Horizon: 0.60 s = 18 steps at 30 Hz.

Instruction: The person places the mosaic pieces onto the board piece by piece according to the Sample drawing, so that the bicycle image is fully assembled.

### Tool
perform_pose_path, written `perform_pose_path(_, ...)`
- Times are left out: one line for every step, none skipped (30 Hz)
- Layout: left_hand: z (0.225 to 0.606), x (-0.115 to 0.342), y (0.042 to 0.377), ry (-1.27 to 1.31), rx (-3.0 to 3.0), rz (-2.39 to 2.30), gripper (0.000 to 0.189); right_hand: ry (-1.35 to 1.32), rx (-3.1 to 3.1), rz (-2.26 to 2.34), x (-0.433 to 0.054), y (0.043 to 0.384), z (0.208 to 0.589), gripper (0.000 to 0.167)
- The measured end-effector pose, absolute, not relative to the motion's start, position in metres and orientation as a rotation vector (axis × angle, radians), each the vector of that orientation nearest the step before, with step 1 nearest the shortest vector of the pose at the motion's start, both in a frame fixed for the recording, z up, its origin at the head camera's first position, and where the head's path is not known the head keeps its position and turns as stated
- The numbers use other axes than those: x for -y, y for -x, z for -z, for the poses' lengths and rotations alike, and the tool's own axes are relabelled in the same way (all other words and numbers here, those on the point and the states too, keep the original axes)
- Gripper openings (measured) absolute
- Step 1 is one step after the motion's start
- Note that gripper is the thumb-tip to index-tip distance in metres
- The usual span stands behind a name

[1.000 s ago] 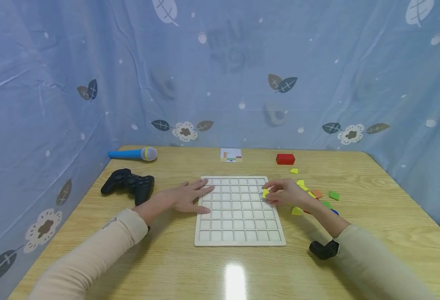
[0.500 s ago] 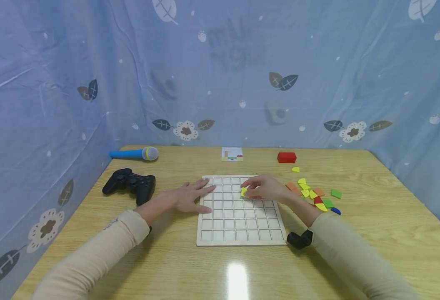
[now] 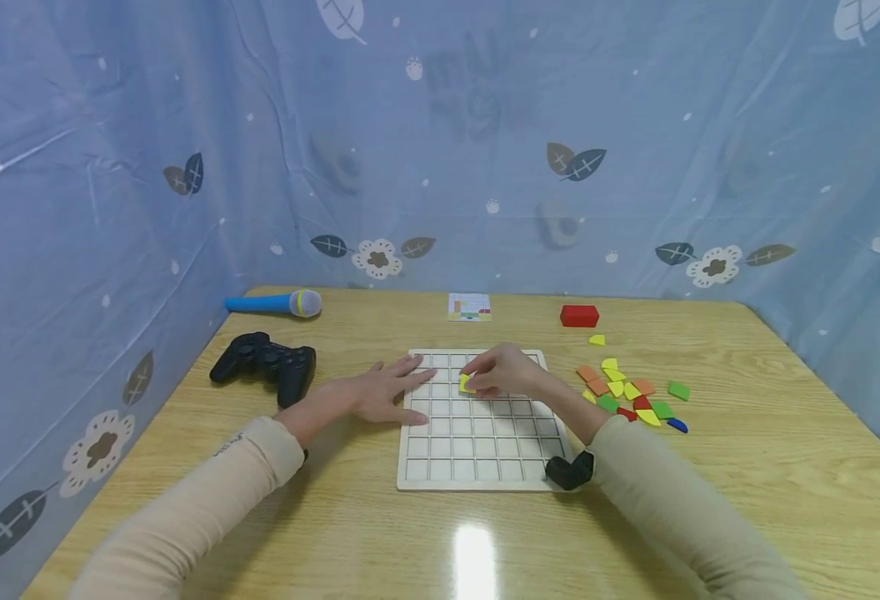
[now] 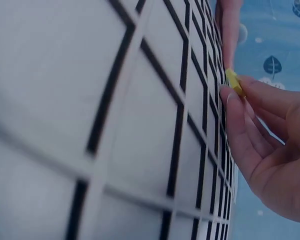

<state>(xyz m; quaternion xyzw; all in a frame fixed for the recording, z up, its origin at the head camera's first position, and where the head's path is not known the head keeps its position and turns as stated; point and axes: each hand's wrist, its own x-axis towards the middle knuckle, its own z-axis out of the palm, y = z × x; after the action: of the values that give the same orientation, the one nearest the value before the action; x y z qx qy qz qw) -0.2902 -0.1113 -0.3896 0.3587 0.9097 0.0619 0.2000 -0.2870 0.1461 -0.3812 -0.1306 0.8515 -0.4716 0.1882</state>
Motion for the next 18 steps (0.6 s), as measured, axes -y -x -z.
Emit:
perform_pose_path(0.389, 0.111, 0.290, -1.002, -2.540, -0.175, 0.084, 0.354, -2.398, 1.325, -0.144, 0.287, 0.381, 0.026)
perform_pose_path(0.389, 0.111, 0.290, -1.001, -2.538, -0.176, 0.085, 0.344, -2.400, 1.322, -0.142, 0.287, 0.380, 0.024)
perform_pose_path(0.389, 0.111, 0.290, -1.000, -2.537, -0.176, 0.085, 0.337, -2.406, 1.315, -0.140, 0.287, 0.380, 0.023)
perform_pose_path(0.389, 0.112, 0.290, -1.000, -2.535, -0.178, 0.085, 0.335, -2.415, 1.306, -0.139, 0.287, 0.380, 0.022)
perform_pose_path(0.389, 0.112, 0.290, -1.001, -2.535, -0.182, 0.085, 0.333, -2.421, 1.301, -0.137, 0.287, 0.380, 0.020)
perform_pose_path(0.389, 0.112, 0.291, -1.002, -2.534, -0.187, 0.085, 0.332, -2.429, 1.292, -0.137, 0.287, 0.380, 0.019)
perform_pose_path(0.389, 0.112, 0.291, -1.002, -2.534, -0.191, 0.085, 0.333, -2.434, 1.283, -0.136, 0.288, 0.380, 0.018)
perform_pose_path(0.389, 0.112, 0.291, -1.003, -2.534, -0.194, 0.085, 0.339, -2.442, 1.272, -0.135, 0.288, 0.381, 0.017)
perform_pose_path(0.390, 0.112, 0.291, -1.004, -2.534, -0.195, 0.085, 0.340, -2.447, 1.266, -0.135, 0.288, 0.381, 0.017)
perform_pose_path(0.389, 0.112, 0.291, -1.003, -2.534, -0.198, 0.085, 0.348, -2.451, 1.262, -0.134, 0.288, 0.382, 0.017)
perform_pose_path(0.389, 0.112, 0.291, -1.002, -2.534, -0.198, 0.085, 0.352, -2.454, 1.263, -0.134, 0.288, 0.382, 0.016)
perform_pose_path(0.389, 0.112, 0.291, -1.002, -2.535, -0.198, 0.084, 0.362, -2.461, 1.256, -0.134, 0.288, 0.382, 0.016)
perform_pose_path(0.389, 0.112, 0.290, -1.001, -2.535, -0.198, 0.084, 0.373, -2.465, 1.253, -0.134, 0.288, 0.382, 0.015)
perform_pose_path(0.389, 0.112, 0.290, -0.999, -2.535, -0.198, 0.084, 0.386, -2.469, 1.251, -0.134, 0.289, 0.383, 0.015)
perform_pose_path(0.389, 0.112, 0.290, -0.998, -2.536, -0.198, 0.084, 0.396, -2.470, 1.251, -0.134, 0.289, 0.383, 0.014)
perform_pose_path(0.389, 0.112, 0.290, -0.998, -2.538, -0.198, 0.084, 0.407, -2.472, 1.248, -0.134, 0.289, 0.384, 0.014)
perform_pose_path(0.389, 0.112, 0.290, -0.997, -2.540, -0.198, 0.084, 0.414, -2.469, 1.251, -0.134, 0.289, 0.383, 0.013)
perform_pose_path(0.390, 0.112, 0.290, -0.998, -2.541, -0.197, 0.083, 0.425, -2.468, 1.250, -0.133, 0.289, 0.384, 0.013)
